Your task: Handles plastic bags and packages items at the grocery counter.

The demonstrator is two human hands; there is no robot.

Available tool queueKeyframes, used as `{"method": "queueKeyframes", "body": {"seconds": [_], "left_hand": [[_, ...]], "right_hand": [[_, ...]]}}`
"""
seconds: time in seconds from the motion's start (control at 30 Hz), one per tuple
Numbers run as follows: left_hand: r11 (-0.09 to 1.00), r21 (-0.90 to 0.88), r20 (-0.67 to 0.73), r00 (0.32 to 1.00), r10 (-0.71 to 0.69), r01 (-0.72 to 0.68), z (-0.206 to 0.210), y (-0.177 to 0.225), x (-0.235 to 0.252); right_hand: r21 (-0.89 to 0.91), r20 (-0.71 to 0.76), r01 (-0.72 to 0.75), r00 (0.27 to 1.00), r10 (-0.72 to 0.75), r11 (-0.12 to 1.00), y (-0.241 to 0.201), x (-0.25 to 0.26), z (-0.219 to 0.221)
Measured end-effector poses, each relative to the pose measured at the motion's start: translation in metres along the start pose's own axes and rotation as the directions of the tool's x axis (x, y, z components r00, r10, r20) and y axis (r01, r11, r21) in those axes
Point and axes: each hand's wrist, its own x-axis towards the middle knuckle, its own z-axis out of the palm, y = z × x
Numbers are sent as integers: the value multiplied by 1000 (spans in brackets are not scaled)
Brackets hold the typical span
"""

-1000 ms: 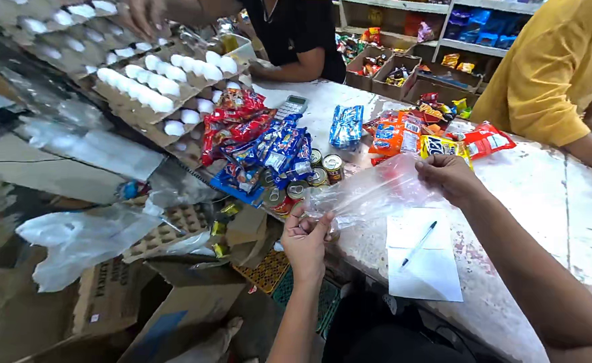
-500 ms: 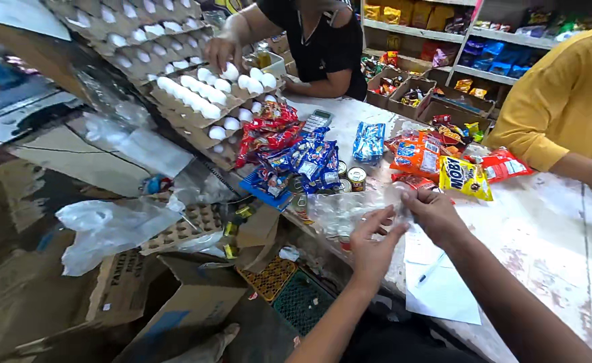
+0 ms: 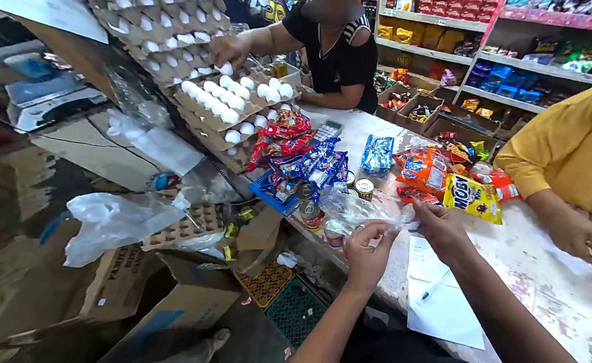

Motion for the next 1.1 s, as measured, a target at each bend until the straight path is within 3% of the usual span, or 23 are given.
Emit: {"method": "queueKeyframes", "body": {"seconds": [0.17, 0.37, 0.47, 0.53, 0.6, 0.67, 0.73, 0.8, 0.87, 0.97, 1.03, 1.1], "left_hand": [[982, -149, -2, 993, -122, 120, -7, 16, 10], [816, -436, 252, 922, -295, 380, -6, 21, 13], [832, -338, 120, 897, -425, 440, -9, 10, 9], [808, -331, 71, 867, -494, 487, -13, 4, 7], [712, -446, 79, 816, -572, 542, -18, -3, 6], [509, -637, 144, 738, -659, 579, -23, -7, 7], [291, -771, 240, 682, -690, 566, -28, -4, 10], [191, -806, 313, 678, -665, 560, -32, 5, 14], [260, -758, 326, 692, -644, 599, -33, 10, 16], [485, -624, 228, 736, -637, 613, -29, 2, 21], [646, -536, 128, 809, -574, 544, -26, -6, 24], [763, -462, 85, 879, -470, 452, -30, -13, 26]], "right_hand": [[-64, 108, 33, 994, -26, 997, -12, -1, 6], [-171, 203, 225, 961, -189, 959, 7, 9, 9], [-206, 242, 266, 946, -215, 942, 9, 9, 8], [-29, 279, 192, 944, -177, 981, 5, 13, 2], [293, 337, 2, 936, -105, 956, -3, 18, -5], [456, 419, -165, 907, -47, 875, -2, 21, -13], [319, 489, -157, 872, -20, 935, 16, 22, -18], [22, 551, -92, 832, 65, 996, 33, 19, -18], [-153, 540, -27, 835, 107, 988, 36, 17, -14], [-52, 455, -18, 889, 40, 998, 9, 41, -17], [20, 348, -3, 937, -4, 1000, -9, 69, -14], [-41, 210, 29, 977, -20, 999, -19, 99, -2]]}}
